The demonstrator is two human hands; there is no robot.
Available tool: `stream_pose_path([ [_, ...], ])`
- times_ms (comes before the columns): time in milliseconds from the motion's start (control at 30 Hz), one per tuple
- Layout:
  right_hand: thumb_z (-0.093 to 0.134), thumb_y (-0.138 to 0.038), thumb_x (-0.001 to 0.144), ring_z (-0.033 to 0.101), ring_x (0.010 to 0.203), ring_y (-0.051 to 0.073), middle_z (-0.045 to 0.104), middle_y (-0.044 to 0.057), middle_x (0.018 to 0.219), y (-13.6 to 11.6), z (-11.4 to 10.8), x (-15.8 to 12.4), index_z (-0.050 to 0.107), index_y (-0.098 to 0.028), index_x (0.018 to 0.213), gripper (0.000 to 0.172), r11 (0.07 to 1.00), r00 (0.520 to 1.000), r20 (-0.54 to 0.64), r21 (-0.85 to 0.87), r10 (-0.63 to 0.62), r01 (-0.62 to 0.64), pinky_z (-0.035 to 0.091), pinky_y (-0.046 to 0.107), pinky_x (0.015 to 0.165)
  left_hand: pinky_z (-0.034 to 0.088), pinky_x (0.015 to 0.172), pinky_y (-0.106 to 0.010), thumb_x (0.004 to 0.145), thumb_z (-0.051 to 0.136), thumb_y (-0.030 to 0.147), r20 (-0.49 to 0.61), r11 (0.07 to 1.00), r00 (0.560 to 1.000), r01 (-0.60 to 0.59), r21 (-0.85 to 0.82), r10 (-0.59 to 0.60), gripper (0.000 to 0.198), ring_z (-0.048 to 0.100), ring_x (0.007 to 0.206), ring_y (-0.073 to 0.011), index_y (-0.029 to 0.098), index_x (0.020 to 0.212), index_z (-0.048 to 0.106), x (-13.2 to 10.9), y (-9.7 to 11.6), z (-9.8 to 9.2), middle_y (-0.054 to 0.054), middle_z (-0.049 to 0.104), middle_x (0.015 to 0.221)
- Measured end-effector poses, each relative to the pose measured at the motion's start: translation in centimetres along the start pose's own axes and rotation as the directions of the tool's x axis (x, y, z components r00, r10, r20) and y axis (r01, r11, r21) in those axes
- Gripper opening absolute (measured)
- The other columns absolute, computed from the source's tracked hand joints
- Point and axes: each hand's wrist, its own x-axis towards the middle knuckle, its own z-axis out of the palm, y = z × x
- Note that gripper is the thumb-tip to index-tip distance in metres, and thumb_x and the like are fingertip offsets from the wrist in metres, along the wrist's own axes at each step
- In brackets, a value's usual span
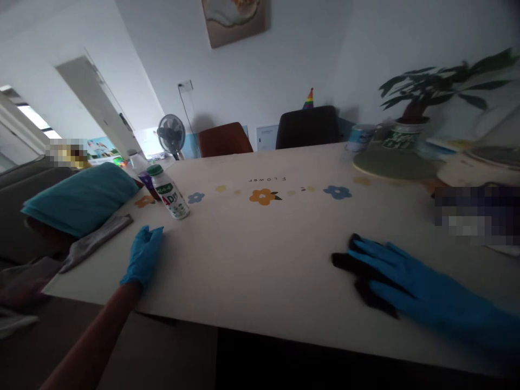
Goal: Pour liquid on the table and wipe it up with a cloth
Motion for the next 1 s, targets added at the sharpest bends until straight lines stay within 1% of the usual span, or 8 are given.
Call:
stream_pose_path([
  [100,0.058,-0.063,0.090,0.033,0.153,0.026,0.034,-0.009,0.167,-0.1,0.5,-0.3,0.027,-0.071,0.151,0.069,1.000,1.000,-0.012,-0.012,-0.007,0.007,0.028,0.047,0.123,0.037,0.123,-0.047,0.088,0.069,0.048,0.037,0.997,0.999,0.011,-0.073,-0.009,0.093,0.055,0.134,-0.0308,0.012,0.162,0.024,0.6,1.4,0.7,-0.018,0.059,0.142],
  [200,0.063,-0.064,0.087,0.033,0.153,0.031,0.030,-0.008,0.169,-2.2,1.1,2.4,0.031,-0.069,0.152,0.073,0.995,0.995,0.030,-0.012,-0.098,0.098,0.030,0.052,0.123,0.040,0.120,-0.049,0.081,0.080,0.049,0.028,0.982,0.999,-0.032,-0.188,0.038,0.103,0.049,0.141,-0.0336,0.019,0.161,0.024,2.3,2.5,2.5,-0.019,0.047,0.156],
  [333,0.062,-0.069,0.090,0.024,0.156,0.035,0.027,-0.002,0.170,-7.3,1.8,8.0,0.034,-0.051,0.160,0.078,0.972,0.957,0.167,0.055,-0.236,0.230,0.026,0.059,0.126,0.048,0.113,-0.044,0.074,0.084,0.039,0.010,0.884,0.977,-0.190,-0.426,0.214,0.077,0.059,0.128,-0.0291,0.018,0.139,0.047,5.7,2.7,5.8,-0.020,0.055,0.145],
  [467,0.056,-0.071,0.093,0.018,0.159,0.034,0.026,0.006,0.170,-13.5,2.5,14.1,0.041,-0.034,0.162,0.079,0.928,0.874,0.310,0.129,-0.374,0.351,0.014,0.057,0.130,0.053,0.105,-0.042,0.067,0.087,0.037,-0.011,0.793,0.958,-0.244,-0.559,0.288,0.064,0.066,0.108,-0.0243,0.017,0.119,0.054,8.1,2.5,8.0,-0.016,0.066,0.124],
  [633,0.059,-0.072,0.093,0.022,0.158,0.035,0.029,0.015,0.169,-21.5,6.0,21.8,0.042,-0.024,0.162,0.085,0.812,0.764,0.277,0.236,-0.582,0.533,0.012,0.056,0.130,0.055,0.097,-0.041,0.062,0.089,0.041,-0.002,0.814,0.955,-0.255,-0.522,0.298,0.064,0.067,0.102,-0.0260,0.015,0.113,0.060,8.8,2.6,8.1,-0.015,0.069,0.117],
  [800,0.061,-0.067,0.095,0.036,0.152,0.036,0.043,0.016,0.163,-29.2,9.8,27.8,0.050,-0.020,0.156,0.078,0.677,0.649,0.194,0.196,-0.736,0.710,0.023,0.055,0.127,0.056,0.094,-0.044,0.061,0.089,0.040,0.048,0.848,0.957,-0.229,-0.478,0.285,0.062,0.067,0.100,-0.0278,0.017,0.111,0.061,9.4,2.9,7.6,-0.014,0.070,0.114],
  [900,0.059,-0.066,0.097,0.039,0.149,0.033,0.045,0.015,0.162,-32.0,10.8,29.4,0.055,-0.018,0.152,0.073,0.649,0.630,0.153,0.162,-0.761,0.744,0.030,0.051,0.124,0.057,0.094,-0.045,0.060,0.088,0.040,0.061,0.856,0.959,-0.218,-0.469,0.278,0.060,0.068,0.100,-0.0294,0.017,0.109,0.061,9.7,3.2,7.6,-0.014,0.071,0.113],
  [1000,0.058,-0.067,0.097,0.039,0.149,0.032,0.043,0.015,0.163,-32.6,11.1,29.6,0.054,-0.017,0.152,0.074,0.636,0.625,0.115,0.167,-0.772,0.754,0.030,0.050,0.124,0.056,0.096,-0.046,0.056,0.088,0.041,0.083,0.846,0.957,-0.202,-0.494,0.277,0.063,0.068,0.101,-0.0301,0.016,0.109,0.062,9.7,3.5,7.6,-0.013,0.072,0.109],
])
